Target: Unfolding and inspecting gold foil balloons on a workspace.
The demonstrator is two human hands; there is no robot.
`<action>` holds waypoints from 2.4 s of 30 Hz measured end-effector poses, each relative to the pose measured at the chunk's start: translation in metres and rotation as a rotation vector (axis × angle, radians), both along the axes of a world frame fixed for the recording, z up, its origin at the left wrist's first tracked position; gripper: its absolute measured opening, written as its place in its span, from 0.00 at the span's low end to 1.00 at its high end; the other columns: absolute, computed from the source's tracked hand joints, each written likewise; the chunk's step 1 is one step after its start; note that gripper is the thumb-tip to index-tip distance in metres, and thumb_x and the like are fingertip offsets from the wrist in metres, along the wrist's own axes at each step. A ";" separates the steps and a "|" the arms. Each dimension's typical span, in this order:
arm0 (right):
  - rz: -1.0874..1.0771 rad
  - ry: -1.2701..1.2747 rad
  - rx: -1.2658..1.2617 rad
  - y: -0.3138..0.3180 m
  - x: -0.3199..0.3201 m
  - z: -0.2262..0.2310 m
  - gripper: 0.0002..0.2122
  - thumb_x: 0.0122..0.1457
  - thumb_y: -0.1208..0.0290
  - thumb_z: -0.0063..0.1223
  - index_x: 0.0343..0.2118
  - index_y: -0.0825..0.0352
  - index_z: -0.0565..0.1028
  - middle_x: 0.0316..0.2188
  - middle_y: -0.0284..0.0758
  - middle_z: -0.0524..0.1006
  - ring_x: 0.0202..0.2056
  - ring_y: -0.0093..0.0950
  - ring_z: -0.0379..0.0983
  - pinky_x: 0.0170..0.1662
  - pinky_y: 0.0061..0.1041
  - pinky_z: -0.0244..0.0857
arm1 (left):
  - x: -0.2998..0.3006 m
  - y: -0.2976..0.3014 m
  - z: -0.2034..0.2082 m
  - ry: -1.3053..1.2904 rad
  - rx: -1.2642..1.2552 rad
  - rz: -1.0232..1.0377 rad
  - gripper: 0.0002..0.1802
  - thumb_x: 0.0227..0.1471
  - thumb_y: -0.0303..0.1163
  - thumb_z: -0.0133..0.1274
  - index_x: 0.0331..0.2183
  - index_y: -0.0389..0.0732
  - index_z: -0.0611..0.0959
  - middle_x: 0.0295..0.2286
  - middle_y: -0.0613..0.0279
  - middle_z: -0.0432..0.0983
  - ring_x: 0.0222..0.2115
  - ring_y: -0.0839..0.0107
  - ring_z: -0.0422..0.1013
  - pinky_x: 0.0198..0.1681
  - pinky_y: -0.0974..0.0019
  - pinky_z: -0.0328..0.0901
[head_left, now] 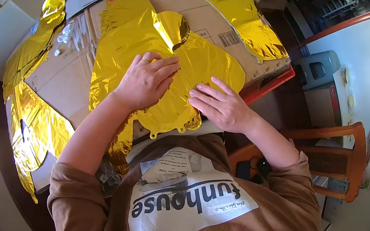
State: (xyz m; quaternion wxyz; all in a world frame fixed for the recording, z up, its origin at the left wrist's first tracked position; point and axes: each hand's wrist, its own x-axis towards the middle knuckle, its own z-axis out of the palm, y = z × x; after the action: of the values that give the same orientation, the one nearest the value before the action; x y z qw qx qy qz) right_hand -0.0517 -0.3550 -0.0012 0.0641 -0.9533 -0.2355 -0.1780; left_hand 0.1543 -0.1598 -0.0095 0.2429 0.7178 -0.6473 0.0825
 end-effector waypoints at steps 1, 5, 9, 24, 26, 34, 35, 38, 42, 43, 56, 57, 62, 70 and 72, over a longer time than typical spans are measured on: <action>0.009 -0.006 -0.003 0.000 0.001 -0.001 0.16 0.62 0.69 0.49 0.52 0.68 0.75 0.51 0.40 0.78 0.53 0.38 0.73 0.64 0.46 0.56 | 0.000 0.000 0.000 0.001 0.003 0.000 0.21 0.52 0.32 0.59 0.49 0.44 0.81 0.51 0.66 0.77 0.46 0.59 0.71 0.47 0.55 0.64; 0.043 -0.021 -0.001 0.001 0.005 -0.001 0.15 0.60 0.69 0.48 0.48 0.68 0.77 0.49 0.41 0.78 0.53 0.36 0.74 0.65 0.45 0.56 | 0.002 0.000 0.001 0.008 0.005 -0.011 0.20 0.53 0.32 0.58 0.49 0.44 0.81 0.52 0.65 0.76 0.47 0.59 0.70 0.48 0.55 0.64; 0.063 -0.063 0.003 0.000 0.008 -0.004 0.14 0.59 0.69 0.48 0.44 0.69 0.79 0.47 0.41 0.79 0.52 0.35 0.75 0.65 0.43 0.57 | 0.002 0.001 0.002 0.015 0.016 -0.006 0.20 0.53 0.32 0.58 0.49 0.44 0.81 0.51 0.64 0.76 0.49 0.59 0.69 0.48 0.55 0.63; 0.038 0.204 0.427 -0.011 0.021 0.028 0.14 0.56 0.72 0.54 0.45 0.69 0.79 0.41 0.42 0.80 0.46 0.36 0.76 0.59 0.40 0.64 | 0.003 0.003 0.001 0.013 0.031 0.001 0.20 0.55 0.34 0.57 0.51 0.46 0.81 0.52 0.65 0.75 0.50 0.60 0.69 0.50 0.55 0.62; -0.111 0.197 0.537 -0.023 0.042 0.021 0.13 0.55 0.75 0.53 0.44 0.67 0.80 0.35 0.42 0.78 0.38 0.38 0.76 0.48 0.37 0.68 | 0.003 0.004 0.001 0.015 0.042 0.008 0.20 0.55 0.35 0.57 0.51 0.46 0.81 0.53 0.65 0.75 0.50 0.60 0.69 0.50 0.55 0.62; -0.382 0.022 0.292 0.005 0.125 0.005 0.15 0.56 0.79 0.51 0.47 0.65 0.77 0.40 0.42 0.73 0.36 0.42 0.72 0.43 0.38 0.69 | 0.003 0.003 0.006 0.018 0.027 0.009 0.19 0.54 0.36 0.57 0.49 0.47 0.83 0.50 0.66 0.77 0.50 0.60 0.68 0.50 0.55 0.62; -0.307 -0.041 0.235 0.007 0.127 0.008 0.17 0.55 0.79 0.52 0.48 0.63 0.77 0.39 0.40 0.73 0.37 0.42 0.72 0.44 0.39 0.69 | 0.003 0.004 0.004 0.016 0.032 0.010 0.19 0.54 0.36 0.58 0.49 0.47 0.83 0.50 0.65 0.77 0.50 0.60 0.69 0.50 0.55 0.62; -0.145 -0.155 0.110 0.008 0.131 0.010 0.19 0.52 0.79 0.52 0.49 0.62 0.77 0.41 0.36 0.77 0.42 0.40 0.71 0.50 0.37 0.66 | 0.004 0.005 0.001 0.019 0.035 0.015 0.19 0.54 0.37 0.58 0.49 0.47 0.83 0.48 0.65 0.78 0.49 0.60 0.69 0.50 0.55 0.62; -0.125 0.020 0.292 -0.011 0.126 0.005 0.15 0.58 0.81 0.49 0.48 0.66 0.78 0.44 0.38 0.78 0.48 0.40 0.71 0.54 0.36 0.67 | 0.001 0.004 0.002 0.054 0.003 0.013 0.20 0.54 0.36 0.58 0.49 0.48 0.82 0.47 0.65 0.78 0.48 0.60 0.69 0.50 0.55 0.62; -0.113 -0.003 0.289 -0.011 0.127 0.003 0.15 0.56 0.80 0.50 0.47 0.66 0.78 0.44 0.38 0.78 0.48 0.39 0.71 0.54 0.36 0.66 | 0.002 0.004 0.001 0.066 -0.005 0.011 0.20 0.54 0.36 0.58 0.49 0.48 0.82 0.47 0.66 0.78 0.48 0.60 0.69 0.50 0.55 0.62; -0.666 0.178 0.834 0.001 0.172 0.025 0.24 0.53 0.53 0.62 0.40 0.72 0.75 0.34 0.50 0.81 0.39 0.48 0.79 0.43 0.42 0.71 | 0.006 0.007 0.002 0.065 0.008 -0.007 0.20 0.56 0.34 0.56 0.52 0.47 0.81 0.50 0.65 0.77 0.48 0.59 0.70 0.51 0.54 0.62; -0.731 0.217 0.749 -0.004 0.179 0.023 0.22 0.52 0.55 0.62 0.39 0.72 0.75 0.34 0.50 0.81 0.39 0.47 0.79 0.43 0.41 0.71 | 0.005 0.007 0.003 0.081 0.012 -0.005 0.20 0.56 0.34 0.56 0.52 0.46 0.81 0.51 0.63 0.77 0.49 0.59 0.70 0.51 0.54 0.62; -0.838 0.246 0.489 -0.014 0.197 0.010 0.18 0.51 0.65 0.59 0.41 0.73 0.75 0.39 0.51 0.80 0.41 0.50 0.78 0.46 0.43 0.71 | 0.010 0.008 0.018 0.404 -0.069 0.052 0.17 0.57 0.30 0.54 0.49 0.42 0.82 0.49 0.54 0.76 0.50 0.53 0.70 0.53 0.52 0.62; -0.735 0.204 0.629 -0.017 0.193 0.016 0.15 0.52 0.64 0.58 0.37 0.71 0.78 0.34 0.50 0.81 0.39 0.49 0.78 0.44 0.43 0.71 | 0.071 -0.021 0.009 -0.031 -0.066 0.174 0.20 0.58 0.38 0.54 0.51 0.42 0.79 0.54 0.52 0.72 0.57 0.50 0.65 0.62 0.50 0.57; -0.771 0.193 0.637 -0.018 0.193 0.014 0.15 0.52 0.63 0.58 0.35 0.72 0.79 0.32 0.50 0.81 0.37 0.49 0.78 0.43 0.43 0.72 | 0.071 -0.018 0.000 0.014 -0.006 0.201 0.22 0.57 0.40 0.53 0.51 0.43 0.79 0.55 0.52 0.71 0.58 0.51 0.63 0.62 0.51 0.57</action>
State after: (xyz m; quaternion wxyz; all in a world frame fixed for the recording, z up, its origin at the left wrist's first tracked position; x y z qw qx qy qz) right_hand 0.1416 -0.3727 0.0124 0.3029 -0.9160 0.2063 -0.1629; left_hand 0.2257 -0.1780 -0.0099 0.2399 0.7790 -0.5700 0.1034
